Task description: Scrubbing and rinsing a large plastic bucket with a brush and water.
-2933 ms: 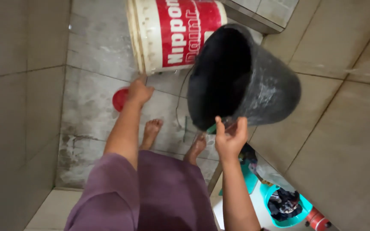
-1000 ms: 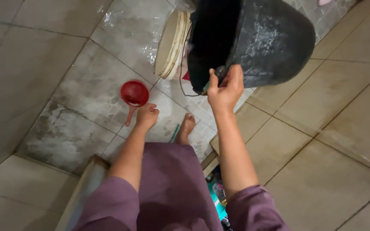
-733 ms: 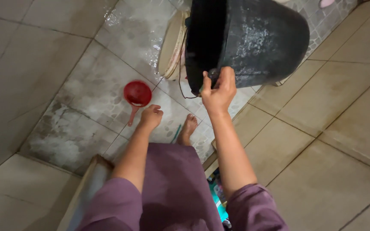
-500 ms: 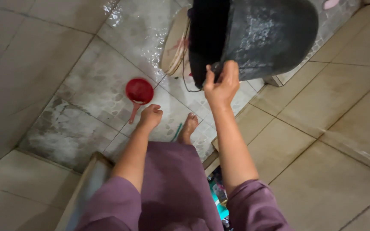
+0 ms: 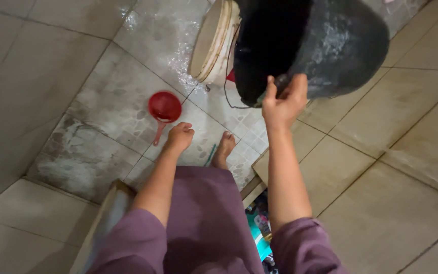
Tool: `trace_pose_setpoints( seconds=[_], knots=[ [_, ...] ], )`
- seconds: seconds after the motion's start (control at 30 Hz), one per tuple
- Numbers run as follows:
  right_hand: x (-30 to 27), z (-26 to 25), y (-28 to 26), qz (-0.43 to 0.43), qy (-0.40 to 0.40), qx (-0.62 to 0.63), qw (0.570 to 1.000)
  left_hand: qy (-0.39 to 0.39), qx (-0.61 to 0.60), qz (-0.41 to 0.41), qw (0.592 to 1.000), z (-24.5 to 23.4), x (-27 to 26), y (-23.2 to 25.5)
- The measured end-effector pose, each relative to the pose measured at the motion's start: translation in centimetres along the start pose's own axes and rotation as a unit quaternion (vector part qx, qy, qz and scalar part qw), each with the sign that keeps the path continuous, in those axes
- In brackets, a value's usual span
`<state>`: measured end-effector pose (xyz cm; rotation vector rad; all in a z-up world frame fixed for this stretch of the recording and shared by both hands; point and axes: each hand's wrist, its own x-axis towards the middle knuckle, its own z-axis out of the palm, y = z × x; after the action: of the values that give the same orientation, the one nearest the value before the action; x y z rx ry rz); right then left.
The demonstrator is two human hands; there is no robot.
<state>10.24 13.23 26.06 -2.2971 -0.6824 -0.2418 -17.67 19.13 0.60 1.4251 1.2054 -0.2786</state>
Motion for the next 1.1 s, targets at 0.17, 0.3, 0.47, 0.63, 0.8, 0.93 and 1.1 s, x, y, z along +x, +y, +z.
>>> trace_pose_setpoints(
  seconds=[0.17, 0.3, 0.47, 0.63, 0.8, 0.93, 1.1],
  knots=[
    [-2.8, -2.6, 4.7, 0.080, 0.035, 0.056, 0.995, -0.031, 0.054, -0.042, 0.997, -0.9, -2.2, 4.8],
    [-5.9, -5.4, 6.3, 0.183, 0.037, 0.157, 0.970, -0.130, -0.184, -0.164, 0.960, 0.3, -2.5, 5.6],
    [-11.1, -6.6, 5.9, 0.239, 0.056, 0.264, 0.933, -0.227, -0.352, -0.253, 0.872, -1.0, -8.0, 10.4],
    [-16.4, -5.3, 3.5, 0.328, 0.067, 0.289, 0.897, -0.162, -0.499, -0.259, 0.811, -2.6, -12.8, 9.7],
    [-18.1, -3.8, -1.4, 0.389, 0.004, 0.372, 0.843, -0.061, -0.532, -0.257, 0.804, -5.8, -14.6, 4.6],
    [-18.8, -1.6, -3.7, 0.428, -0.036, 0.425, 0.797, 0.001, -0.547, -0.272, 0.792, -9.2, -15.2, 1.8],
    [-19.7, 2.4, -5.6, 0.374, -0.102, 0.463, 0.797, 0.080, -0.560, -0.174, 0.806, -12.1, -15.2, -0.1]
  ],
)
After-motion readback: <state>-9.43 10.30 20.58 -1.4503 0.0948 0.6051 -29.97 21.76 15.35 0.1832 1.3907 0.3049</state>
